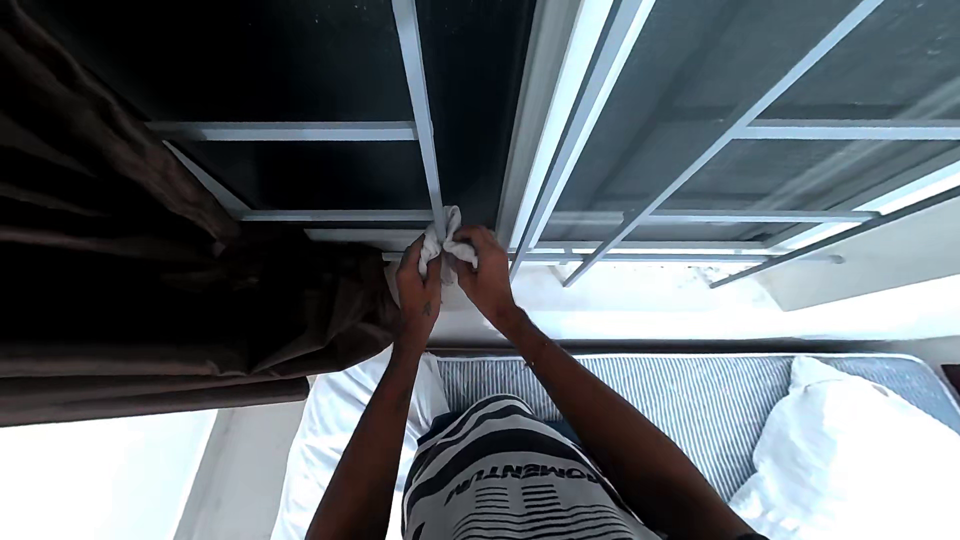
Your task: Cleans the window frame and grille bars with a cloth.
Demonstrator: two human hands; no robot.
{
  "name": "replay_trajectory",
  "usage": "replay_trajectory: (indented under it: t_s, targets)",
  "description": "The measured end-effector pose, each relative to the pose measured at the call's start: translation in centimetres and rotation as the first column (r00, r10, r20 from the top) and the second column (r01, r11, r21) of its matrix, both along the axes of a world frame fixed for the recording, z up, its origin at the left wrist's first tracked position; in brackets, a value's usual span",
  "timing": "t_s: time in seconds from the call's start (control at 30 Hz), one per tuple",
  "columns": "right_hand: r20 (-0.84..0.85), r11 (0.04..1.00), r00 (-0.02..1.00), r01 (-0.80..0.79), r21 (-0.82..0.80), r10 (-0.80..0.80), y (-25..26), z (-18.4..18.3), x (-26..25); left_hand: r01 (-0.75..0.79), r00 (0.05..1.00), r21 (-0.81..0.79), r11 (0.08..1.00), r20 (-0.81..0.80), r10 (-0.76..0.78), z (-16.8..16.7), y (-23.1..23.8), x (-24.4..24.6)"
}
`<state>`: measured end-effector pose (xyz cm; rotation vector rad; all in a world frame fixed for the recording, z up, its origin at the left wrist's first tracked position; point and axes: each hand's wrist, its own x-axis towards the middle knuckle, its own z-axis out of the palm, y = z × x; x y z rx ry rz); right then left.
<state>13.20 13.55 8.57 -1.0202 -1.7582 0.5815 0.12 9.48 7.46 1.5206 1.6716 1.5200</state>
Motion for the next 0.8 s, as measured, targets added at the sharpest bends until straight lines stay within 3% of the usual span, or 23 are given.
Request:
replay_trajectory:
  t_s: [0.1,0.2,0.3,0.4,0.5,0.6,0.7,0.8]
  targets:
    - [-0.072,1.0,0.997,0.006,-0.003,-0.007,-0.1,3.3,-0.2,0.038,0.984,-0.031,0.999,0.177,-0.032,3.8,-1.0,0.6]
    - [-0.093,0.999,0.995,0.021,0.042,-0.017,-0.6,4.4,-0.4,-0.021,0.962,0.065,0.998,0.273,0.002,3.0,-0.2,1.1]
    - [0.0,0.999,1.0,0.005,0.053,-0.005,-0.9,2.6,-0.4,-0.029,0.996,0.128,0.991,0.089,0.017,0.3,-0.3,1.3]
    - [0.256,0.993,0.966,-0.012,0.119,-0.019,-0.8,-0.6,-0.2,-0.049,0.987,0.066,0.997,-0.15,0.059,-2.1,-0.5,0.5]
    - [0.428,0.989,0.903,-0.042,0.144,-0.024,-1.0,-1.8,0.3,-0.026,0.971,0.009,1.0,-0.237,0.027,-0.9,0.0,-0.2]
    - [0.24,0.994,0.969,-0.08,0.068,0.062,-1.1,0.2,0.2,0.009,0.993,0.054,0.999,-0.121,-0.003,1.4,0.2,-0.3]
    - [0.035,0.986,0.993,-0.12,0.119,0.116,-1.1,2.4,0.0,-0.027,0.999,0.123,0.992,0.044,0.022,2.2,0.1,0.7]
    - [0.087,0.985,0.99,-0.123,0.12,0.113,-1.0,1.6,-0.2,-0.018,0.998,0.088,0.996,-0.053,0.023,0.7,-0.1,1.0]
